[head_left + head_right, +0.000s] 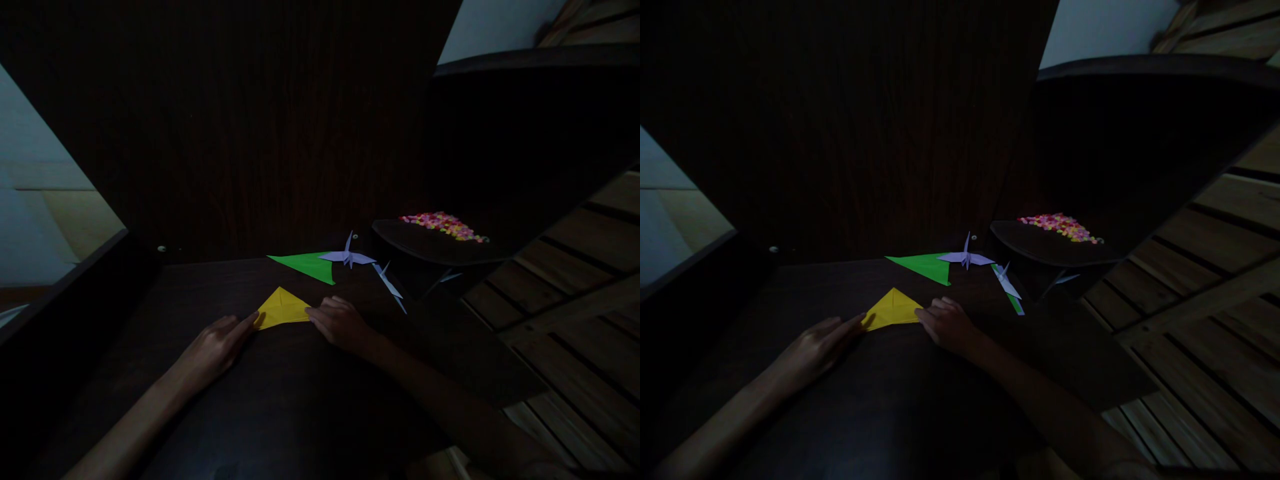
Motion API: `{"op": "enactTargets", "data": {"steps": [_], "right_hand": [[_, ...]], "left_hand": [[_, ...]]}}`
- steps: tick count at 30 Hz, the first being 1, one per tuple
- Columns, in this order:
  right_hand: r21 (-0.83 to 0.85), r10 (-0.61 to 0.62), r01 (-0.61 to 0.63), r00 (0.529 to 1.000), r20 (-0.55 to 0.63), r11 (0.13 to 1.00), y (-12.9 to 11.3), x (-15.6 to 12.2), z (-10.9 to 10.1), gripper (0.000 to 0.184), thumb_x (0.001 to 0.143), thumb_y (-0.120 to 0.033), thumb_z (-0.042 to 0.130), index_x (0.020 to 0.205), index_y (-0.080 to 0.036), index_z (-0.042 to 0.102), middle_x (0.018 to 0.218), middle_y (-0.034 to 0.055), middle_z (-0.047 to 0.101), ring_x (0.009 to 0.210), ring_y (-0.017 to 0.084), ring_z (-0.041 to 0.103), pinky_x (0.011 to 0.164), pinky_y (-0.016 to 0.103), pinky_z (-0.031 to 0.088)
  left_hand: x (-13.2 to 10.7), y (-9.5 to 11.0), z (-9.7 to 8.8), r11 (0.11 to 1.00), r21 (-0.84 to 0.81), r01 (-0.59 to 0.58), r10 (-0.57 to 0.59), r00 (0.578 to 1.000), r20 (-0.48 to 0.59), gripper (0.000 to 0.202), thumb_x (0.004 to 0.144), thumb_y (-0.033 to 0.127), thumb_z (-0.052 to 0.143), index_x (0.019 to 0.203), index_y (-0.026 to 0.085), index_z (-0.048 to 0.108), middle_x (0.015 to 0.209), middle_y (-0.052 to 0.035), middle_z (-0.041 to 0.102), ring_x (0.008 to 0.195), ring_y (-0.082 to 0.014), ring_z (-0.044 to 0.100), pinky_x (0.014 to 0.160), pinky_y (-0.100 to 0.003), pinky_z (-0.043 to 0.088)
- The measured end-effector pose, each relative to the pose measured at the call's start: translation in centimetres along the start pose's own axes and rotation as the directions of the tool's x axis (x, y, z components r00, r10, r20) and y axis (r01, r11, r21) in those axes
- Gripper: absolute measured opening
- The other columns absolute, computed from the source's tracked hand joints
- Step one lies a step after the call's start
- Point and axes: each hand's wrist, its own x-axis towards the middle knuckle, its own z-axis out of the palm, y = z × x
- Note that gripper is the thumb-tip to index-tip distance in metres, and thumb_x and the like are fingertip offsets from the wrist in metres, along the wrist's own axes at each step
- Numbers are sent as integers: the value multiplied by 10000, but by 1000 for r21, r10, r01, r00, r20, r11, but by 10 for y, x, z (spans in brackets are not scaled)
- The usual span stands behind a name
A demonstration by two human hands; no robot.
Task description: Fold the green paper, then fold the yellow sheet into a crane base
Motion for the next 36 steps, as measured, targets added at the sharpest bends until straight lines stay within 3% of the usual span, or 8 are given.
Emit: {"op": "enactTargets", "data": {"steps": [5, 9, 19, 24, 30, 36], "right_hand": [[-39, 2, -1, 1000, 19, 999, -2, 1, 2, 157, 940, -125, 564, 1063, -163, 654, 826, 41, 697, 765, 172, 617, 694, 308, 385], [-57, -16, 18, 999, 39, 998, -3, 1, 5, 178, 944, -102, 533, 1063, -173, 643, 886, 48, 718, 767, 166, 640, 695, 302, 396], [-8, 16, -17, 999, -40, 1000, -4, -2, 9, 248, 955, -104, 510, 1172, -150, 621, 940, 68, 725, 793, 179, 670, 722, 309, 470], [41, 18, -11, 983, -183, 999, -6, 0, 10, 265, 1013, -125, 411, 1178, -134, 618, 952, 87, 737, 793, 175, 681, 744, 313, 502], [91, -16, 46, 951, -309, 995, -8, 4, 6, 183, 1026, -206, 468, 1090, -149, 630, 934, 87, 743, 784, 180, 684, 729, 320, 514], [93, -66, 103, 939, -339, 990, -7, 2, 4, 274, 965, -66, 469, 1203, -139, 583, 950, 98, 731, 825, 199, 683, 742, 347, 527]], "left_hand": [[2, 1, -3, 997, 66, -48, 47, 999, 5, 262, 1014, 211, 408, 1148, 152, 625, 862, -79, 660, 708, -174, 627, 634, -256, 517], [7, 8, -11, 986, 124, -114, 109, 993, 40, 276, 1019, 178, 371, 1034, 158, 646, 826, -67, 655, 689, -174, 611, 622, -267, 501], [6, 9, -11, 963, 219, -155, 152, 988, 32, 336, 993, 137, 416, 1253, 181, 625, 997, -104, 690, 819, -197, 658, 656, -275, 537], [6, 10, -9, 972, 200, -126, 123, 992, 26, 341, 980, 136, 428, 1275, 143, 600, 1019, -111, 687, 808, -199, 659, 613, -272, 540], [2, 6, -5, 982, 164, -91, 86, 996, 32, 333, 967, 143, 448, 1255, 169, 613, 1011, -102, 682, 795, -189, 652, 631, -272, 549], [7, 14, -10, 997, 62, -50, 48, 998, 33, 334, 980, 158, 434, 1241, 190, 640, 1042, -103, 696, 836, -190, 675, 665, -270, 572]]}}
